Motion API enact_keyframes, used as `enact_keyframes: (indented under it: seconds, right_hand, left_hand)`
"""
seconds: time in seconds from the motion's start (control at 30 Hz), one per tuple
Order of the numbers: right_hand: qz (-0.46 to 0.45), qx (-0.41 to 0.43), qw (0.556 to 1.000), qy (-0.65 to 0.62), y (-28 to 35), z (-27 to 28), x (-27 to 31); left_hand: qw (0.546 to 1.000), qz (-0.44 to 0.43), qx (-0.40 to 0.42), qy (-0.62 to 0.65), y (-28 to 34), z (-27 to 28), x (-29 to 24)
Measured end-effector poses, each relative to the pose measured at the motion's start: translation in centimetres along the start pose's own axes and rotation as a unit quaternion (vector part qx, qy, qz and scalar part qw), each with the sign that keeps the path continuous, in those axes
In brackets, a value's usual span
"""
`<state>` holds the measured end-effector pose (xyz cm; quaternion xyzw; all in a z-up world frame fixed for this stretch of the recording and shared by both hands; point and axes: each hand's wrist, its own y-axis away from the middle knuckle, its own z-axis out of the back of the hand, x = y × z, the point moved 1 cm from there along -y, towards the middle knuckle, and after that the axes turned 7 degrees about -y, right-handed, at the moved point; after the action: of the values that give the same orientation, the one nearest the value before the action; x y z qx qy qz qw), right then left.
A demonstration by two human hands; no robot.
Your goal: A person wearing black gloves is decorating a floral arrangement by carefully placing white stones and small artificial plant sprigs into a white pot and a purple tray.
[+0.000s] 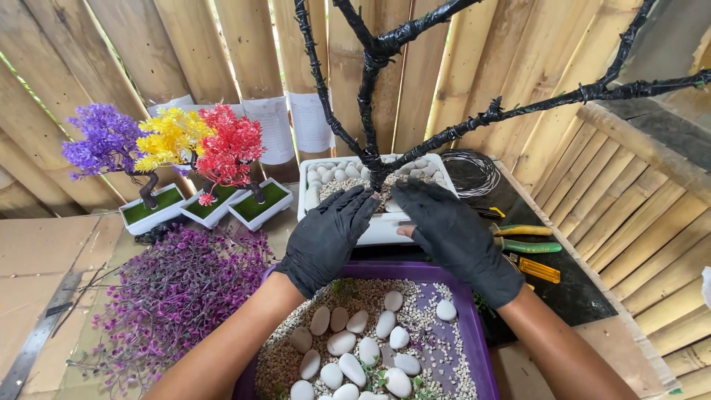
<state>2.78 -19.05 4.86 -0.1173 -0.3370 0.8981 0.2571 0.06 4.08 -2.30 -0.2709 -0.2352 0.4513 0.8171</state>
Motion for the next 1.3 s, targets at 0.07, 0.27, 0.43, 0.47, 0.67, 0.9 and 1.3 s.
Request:
enact_keyframes:
  seconds: [0.07, 0.27, 0.43, 0.47, 0.67, 0.9, 1.3]
  right_hand:
    - [0.008, -0.009, 1.0, 0.004, 0.1, -0.2, 0.6]
    - [0.044, -0.038, 0.997, 0.058, 0.9, -2.4, -0.2]
    - [0.014, -0.057, 0.991, 0.12, 0.8, -2.8, 0.9]
    - [0.033, -0.043, 0.994, 0.1, 1.0, -2.9, 0.3]
    - [0.062, -0.049, 0.994, 0.079, 2.2, -5.0, -2.1]
    - [0.081, -0.049, 0.995, 0.015, 1.5, -3.1, -0.7]
    - [0.089, -0.054, 0.994, 0.032, 1.3, -3.7, -0.6]
  left_hand:
    - [0.999, 0.022, 0.012, 0.03, -0.1, -0.2, -0.1]
    - [0.998, 0.002, 0.053, -0.016, 1.0, -1.3, 0.6]
    - [0.999, 0.02, 0.029, -0.004, 1.5, -2.7, 0.4]
    - [1.0, 0.026, 0.017, -0.003, 1.5, -2.7, 0.4]
    - [0.998, 0.039, -0.038, -0.016, 0.3, -1.5, -0.3]
    - [0.99, 0.031, -0.129, -0.041, -1.1, 0.5, -2.6]
    - [0.973, 0.075, -0.217, -0.03, -0.8, -1.6, -2.4]
